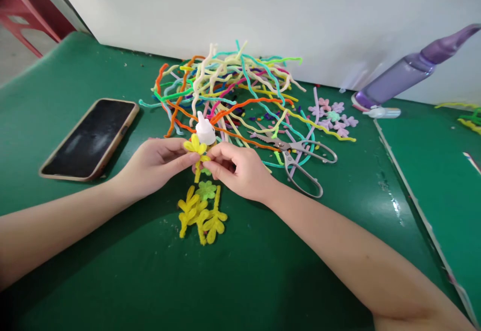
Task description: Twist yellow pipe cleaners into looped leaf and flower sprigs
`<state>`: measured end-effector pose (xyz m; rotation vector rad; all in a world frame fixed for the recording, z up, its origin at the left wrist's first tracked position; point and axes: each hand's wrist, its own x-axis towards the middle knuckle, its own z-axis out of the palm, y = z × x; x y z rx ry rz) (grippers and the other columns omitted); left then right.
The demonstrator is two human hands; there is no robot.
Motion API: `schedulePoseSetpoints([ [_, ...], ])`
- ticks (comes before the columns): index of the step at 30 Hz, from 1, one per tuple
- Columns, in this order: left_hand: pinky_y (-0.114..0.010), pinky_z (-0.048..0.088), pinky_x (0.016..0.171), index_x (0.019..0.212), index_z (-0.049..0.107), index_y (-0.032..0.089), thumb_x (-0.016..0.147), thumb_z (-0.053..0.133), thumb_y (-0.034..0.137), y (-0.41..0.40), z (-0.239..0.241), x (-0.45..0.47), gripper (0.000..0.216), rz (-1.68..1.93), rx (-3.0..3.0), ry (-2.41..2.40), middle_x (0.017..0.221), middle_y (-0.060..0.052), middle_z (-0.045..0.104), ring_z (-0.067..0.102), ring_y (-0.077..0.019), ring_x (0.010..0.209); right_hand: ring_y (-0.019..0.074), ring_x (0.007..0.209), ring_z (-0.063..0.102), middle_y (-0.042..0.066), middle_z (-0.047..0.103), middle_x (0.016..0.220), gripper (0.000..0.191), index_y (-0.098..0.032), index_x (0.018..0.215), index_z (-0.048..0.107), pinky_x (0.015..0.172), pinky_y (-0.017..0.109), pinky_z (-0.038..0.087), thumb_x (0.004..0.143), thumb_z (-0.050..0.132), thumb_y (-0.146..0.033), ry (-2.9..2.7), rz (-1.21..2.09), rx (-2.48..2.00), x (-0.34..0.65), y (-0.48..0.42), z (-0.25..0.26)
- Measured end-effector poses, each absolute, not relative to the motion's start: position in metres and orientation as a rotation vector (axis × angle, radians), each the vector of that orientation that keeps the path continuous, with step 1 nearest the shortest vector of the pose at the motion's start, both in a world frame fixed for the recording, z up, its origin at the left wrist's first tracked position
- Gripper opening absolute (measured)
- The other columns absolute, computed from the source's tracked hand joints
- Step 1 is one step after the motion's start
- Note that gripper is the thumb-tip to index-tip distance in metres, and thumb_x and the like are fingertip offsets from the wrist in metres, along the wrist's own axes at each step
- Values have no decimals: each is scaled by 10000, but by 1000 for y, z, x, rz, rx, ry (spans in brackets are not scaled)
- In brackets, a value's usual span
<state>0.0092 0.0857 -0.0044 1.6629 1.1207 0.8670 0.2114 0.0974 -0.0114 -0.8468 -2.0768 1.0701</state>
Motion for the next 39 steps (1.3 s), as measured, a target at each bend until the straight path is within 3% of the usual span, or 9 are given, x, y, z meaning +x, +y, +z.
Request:
schedulePoseSetpoints([
  [7,-223,465,527,670,639,160,835,622,341,85,-1,9,246,795,1618,1132,621,-7,658,588,-119,555,75,507,544,-32,616,633,80,-184,843,586,518,213,438,886,584,-252,-2060,1033,-825,212,96,-9],
  [17,-218,460,534,685,648,158,823,645,323,84,-2,10,215,783,1607,1109,627,-2,664,592,-114,564,63,499,528,-37,591,635,95,-172,845,575,500,195,443,873,613,-254,-1906,1347,-835,212,97,-10],
  [24,-235,539,667,824,672,159,857,620,285,81,-3,12,141,910,1479,1027,691,-2,690,654,-121,638,56,428,487,-65,535,553,88,-169,851,554,417,179,419,890,579,-244,-1715,1565,-780,213,106,-15],
  [28,-207,543,657,829,677,144,850,633,239,82,-3,12,106,932,1464,992,688,1,684,649,-104,628,53,406,460,-80,502,533,88,-178,819,539,393,177,427,883,578,-222,-1639,1593,-743,214,108,-17],
  [36,-154,521,641,808,681,155,847,639,234,83,-7,12,98,927,1495,1027,678,25,664,628,-72,624,71,486,576,-37,615,685,148,-185,924,604,382,164,444,833,662,-286,-1611,1547,-774,209,106,-16],
  [39,-155,522,635,827,682,165,836,655,246,82,-8,12,85,886,1509,1005,710,24,674,634,-74,632,73,499,588,-35,606,670,131,-180,859,638,393,162,449,823,674,-301,-1641,1538,-785,209,107,-16],
])
